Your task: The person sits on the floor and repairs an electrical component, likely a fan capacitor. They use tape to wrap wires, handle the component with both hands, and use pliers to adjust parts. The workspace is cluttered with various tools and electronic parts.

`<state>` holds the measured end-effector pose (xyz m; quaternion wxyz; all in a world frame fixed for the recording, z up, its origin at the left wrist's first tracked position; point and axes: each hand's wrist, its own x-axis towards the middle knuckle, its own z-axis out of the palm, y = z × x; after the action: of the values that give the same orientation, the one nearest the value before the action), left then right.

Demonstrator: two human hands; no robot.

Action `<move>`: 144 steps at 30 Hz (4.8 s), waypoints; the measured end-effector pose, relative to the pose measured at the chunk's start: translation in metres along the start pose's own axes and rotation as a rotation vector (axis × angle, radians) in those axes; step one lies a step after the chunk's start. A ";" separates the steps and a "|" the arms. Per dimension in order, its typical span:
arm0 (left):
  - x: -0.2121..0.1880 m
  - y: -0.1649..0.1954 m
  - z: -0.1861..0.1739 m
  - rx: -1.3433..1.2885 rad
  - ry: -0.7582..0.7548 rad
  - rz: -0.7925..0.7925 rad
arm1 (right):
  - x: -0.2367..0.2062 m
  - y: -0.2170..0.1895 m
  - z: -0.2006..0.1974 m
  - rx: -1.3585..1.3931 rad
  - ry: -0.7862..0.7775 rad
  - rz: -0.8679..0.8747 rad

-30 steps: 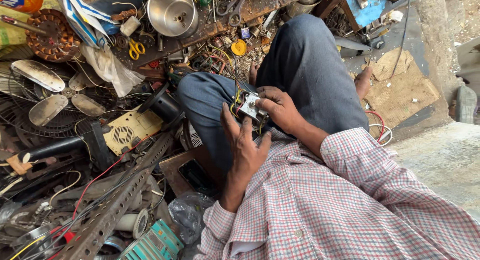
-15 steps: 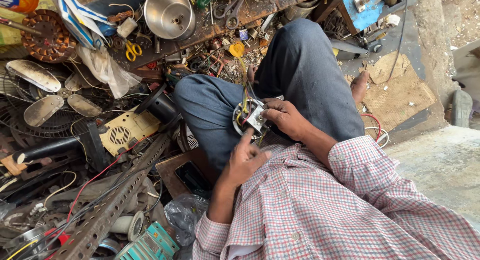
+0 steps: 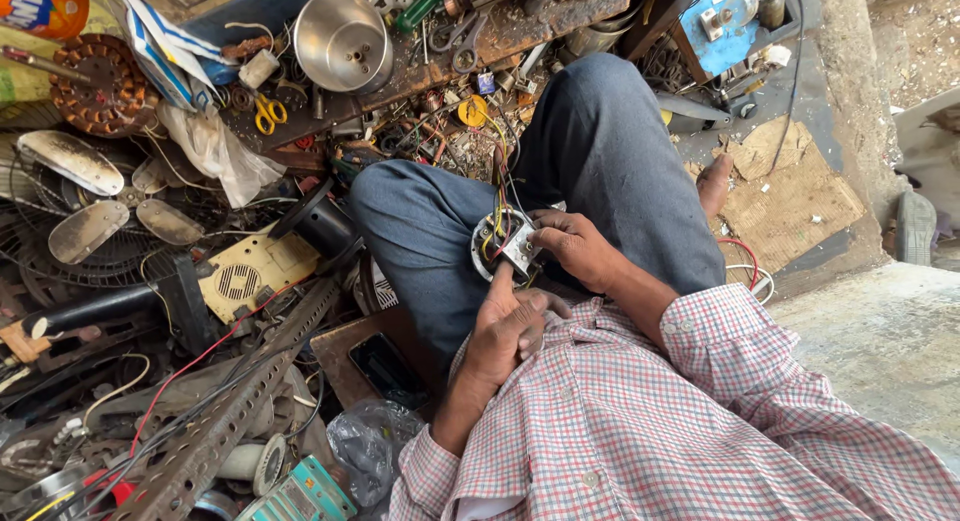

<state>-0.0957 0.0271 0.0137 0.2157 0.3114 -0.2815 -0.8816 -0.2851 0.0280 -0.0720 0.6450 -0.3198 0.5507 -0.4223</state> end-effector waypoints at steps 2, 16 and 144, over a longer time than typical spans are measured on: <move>0.002 0.002 -0.001 -0.051 0.004 -0.014 | 0.000 -0.002 -0.001 0.055 -0.004 0.042; 0.014 0.004 -0.017 -0.133 -0.073 -0.041 | 0.003 -0.004 0.000 0.633 0.026 0.208; 0.072 0.087 -0.068 1.751 0.020 0.407 | 0.018 -0.039 0.040 -1.123 0.307 -0.761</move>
<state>-0.0834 -0.1028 -0.0060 0.0558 0.3161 -0.9005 -0.2934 -0.2531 -0.0073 -0.0387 0.1040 -0.7125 0.6204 -0.3107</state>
